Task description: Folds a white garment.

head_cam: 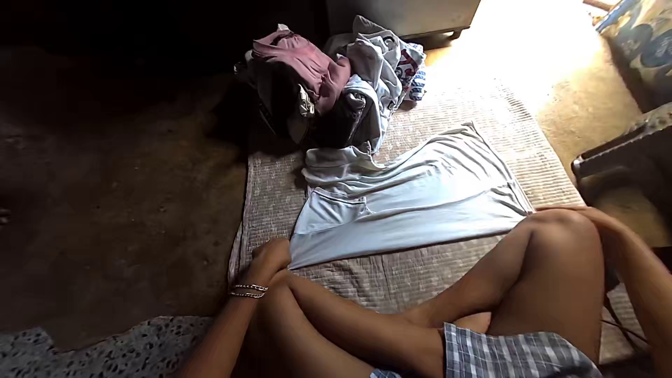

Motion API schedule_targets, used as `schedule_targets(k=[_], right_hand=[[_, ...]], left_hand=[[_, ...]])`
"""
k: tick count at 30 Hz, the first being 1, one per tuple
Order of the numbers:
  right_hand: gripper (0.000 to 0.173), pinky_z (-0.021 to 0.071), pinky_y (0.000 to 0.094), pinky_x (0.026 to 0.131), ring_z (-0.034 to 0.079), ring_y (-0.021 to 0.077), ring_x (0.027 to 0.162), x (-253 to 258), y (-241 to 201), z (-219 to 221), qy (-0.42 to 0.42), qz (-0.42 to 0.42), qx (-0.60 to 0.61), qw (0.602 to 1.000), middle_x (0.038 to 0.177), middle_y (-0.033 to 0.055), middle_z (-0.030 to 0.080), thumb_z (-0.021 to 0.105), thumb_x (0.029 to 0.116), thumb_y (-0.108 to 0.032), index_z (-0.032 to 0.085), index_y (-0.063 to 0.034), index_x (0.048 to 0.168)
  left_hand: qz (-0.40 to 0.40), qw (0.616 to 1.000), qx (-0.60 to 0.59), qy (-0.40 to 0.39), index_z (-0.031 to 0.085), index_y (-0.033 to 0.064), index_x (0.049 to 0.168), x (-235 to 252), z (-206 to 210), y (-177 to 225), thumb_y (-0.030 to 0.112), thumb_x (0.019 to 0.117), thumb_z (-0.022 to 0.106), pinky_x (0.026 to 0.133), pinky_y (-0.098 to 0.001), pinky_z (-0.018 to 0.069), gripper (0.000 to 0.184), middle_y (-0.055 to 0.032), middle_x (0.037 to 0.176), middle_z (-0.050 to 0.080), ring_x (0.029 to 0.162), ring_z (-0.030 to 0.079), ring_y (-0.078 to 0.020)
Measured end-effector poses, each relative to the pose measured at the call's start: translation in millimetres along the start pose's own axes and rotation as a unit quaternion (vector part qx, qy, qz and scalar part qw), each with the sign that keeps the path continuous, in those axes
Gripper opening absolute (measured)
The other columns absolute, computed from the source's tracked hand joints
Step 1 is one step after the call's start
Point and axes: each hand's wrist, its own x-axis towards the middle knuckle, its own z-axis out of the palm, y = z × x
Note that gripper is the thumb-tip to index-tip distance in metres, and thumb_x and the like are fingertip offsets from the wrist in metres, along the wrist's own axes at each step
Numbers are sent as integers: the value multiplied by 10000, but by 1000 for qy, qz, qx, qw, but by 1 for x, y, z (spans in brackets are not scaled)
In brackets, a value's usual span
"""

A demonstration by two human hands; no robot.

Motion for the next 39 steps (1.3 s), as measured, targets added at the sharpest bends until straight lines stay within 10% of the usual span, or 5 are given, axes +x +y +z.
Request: schedule_targets(k=[2, 12, 20, 30, 39], right_hand=[[293, 465, 290, 678, 529, 86, 732, -2, -19, -7, 115, -83, 19, 990, 970, 54, 609, 541, 1044, -236, 622, -54, 1259], [388, 469, 497, 1025, 635, 347, 1146, -118, -193, 270, -308, -355, -215, 856, 1246, 266, 649, 526, 1079, -216, 586, 79, 1324], [272, 461, 595, 949, 605, 432, 1064, -120, -191, 349, -233, -318, -69, 916, 1092, 301, 640, 674, 974, -132, 652, 108, 1101], [212, 575, 415, 858, 713, 298, 967, -116, -98, 349, -233, -662, -7, 712, 1143, 227, 702, 532, 967, -13, 685, 67, 1090], [268, 539, 466, 939, 684, 372, 1038, -116, -83, 372, -136, -696, -54, 703, 1135, 185, 725, 579, 960, -15, 681, 19, 1205]], left_hand=[[-21, 1000, 6, 10, 637, -88, 1201, -7, -5, 7, 187, 895, 755, 990, -695, 410, 429, -314, 1299, 601, 1267, 545, -482], [31, 838, -496, 227, 520, -73, 1371, 58, -54, 52, 74, 992, 632, 865, -474, 545, 421, -272, 1240, 616, 953, 666, -325], [36, 798, -539, 266, 585, -19, 1339, 47, -25, 42, 16, 919, 694, 750, -418, 520, 436, -204, 1125, 647, 850, 605, -249], [-89, 588, -770, 230, 586, -6, 973, 6, 26, 42, -69, 938, 617, 575, -199, 511, 79, -48, 768, 605, 601, 582, -78], [-129, 749, -630, 156, 397, -54, 1372, 1, 17, 66, 434, 1078, 495, 598, -311, 579, 578, -192, 896, 665, 632, 687, -181]])
